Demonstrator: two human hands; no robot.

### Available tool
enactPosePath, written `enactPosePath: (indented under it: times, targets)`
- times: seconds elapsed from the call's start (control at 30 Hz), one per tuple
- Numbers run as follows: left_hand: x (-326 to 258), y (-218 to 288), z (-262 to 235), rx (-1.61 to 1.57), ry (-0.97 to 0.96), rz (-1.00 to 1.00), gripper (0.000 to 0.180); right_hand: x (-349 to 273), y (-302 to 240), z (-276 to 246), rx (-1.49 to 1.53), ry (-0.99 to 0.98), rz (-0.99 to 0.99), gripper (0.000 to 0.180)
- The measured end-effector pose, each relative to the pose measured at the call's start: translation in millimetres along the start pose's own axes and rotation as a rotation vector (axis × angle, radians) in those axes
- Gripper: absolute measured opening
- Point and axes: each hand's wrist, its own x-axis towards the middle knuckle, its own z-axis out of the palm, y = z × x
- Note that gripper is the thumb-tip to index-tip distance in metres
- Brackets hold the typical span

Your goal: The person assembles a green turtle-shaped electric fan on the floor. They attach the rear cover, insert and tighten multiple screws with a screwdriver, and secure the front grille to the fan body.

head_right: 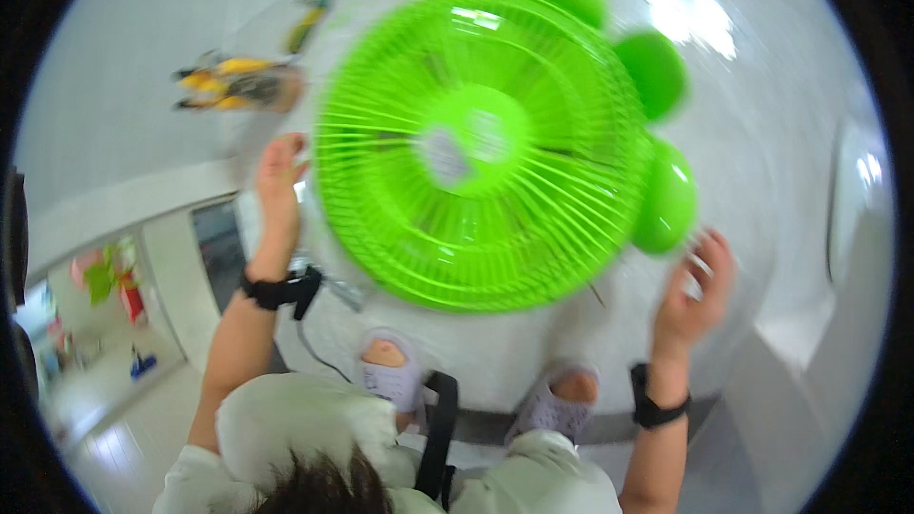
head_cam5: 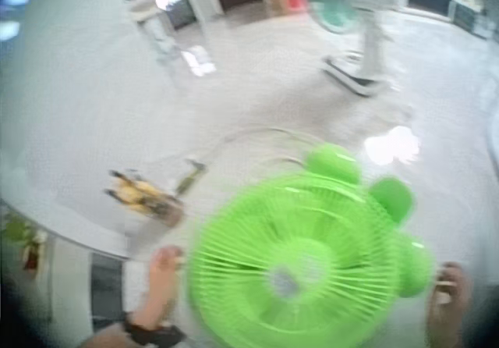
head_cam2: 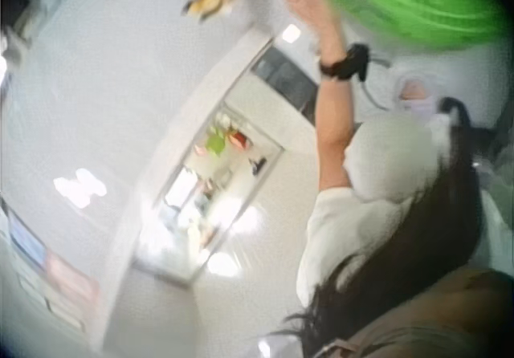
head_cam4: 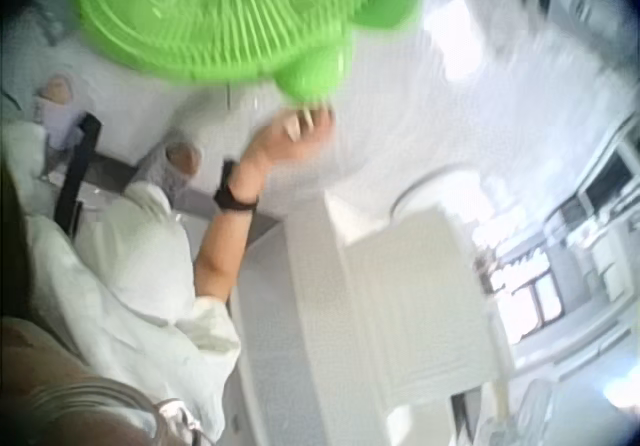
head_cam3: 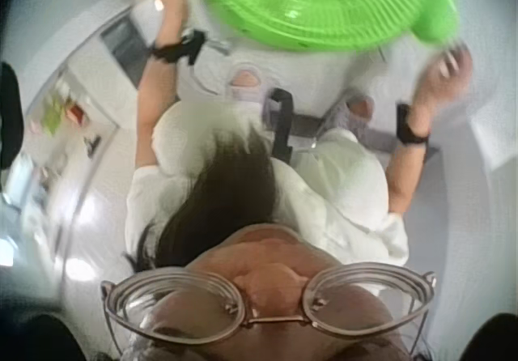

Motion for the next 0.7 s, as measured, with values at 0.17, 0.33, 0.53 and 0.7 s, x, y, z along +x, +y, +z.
enactPosePath:
  times: [0.17,0.33,0.53,0.7]
  targets:
    - [35.3,-65.9,-50.8,0.338,0.459,0.055,0.015,21.0,62.6,-7.7,-0.126,-0.141,0.276,0.041]
    - [86.1,-111.1,-111.1,0.773,0.365,0.154,0.032,6.8,95.7,-2.4,-0.432,-0.432,-0.021,0.041]
    - [145.2,-129.8,-120.2,1.045,0.205,0.240,0.041,6.3,72.3,-1.2,-0.486,-0.773,0.042,0.051]
    - [158.0,-126.6,-116.3,0.794,0.481,-0.074,0.041,10.4,64.6,-4.1,-0.505,-0.837,0.110,0.049]
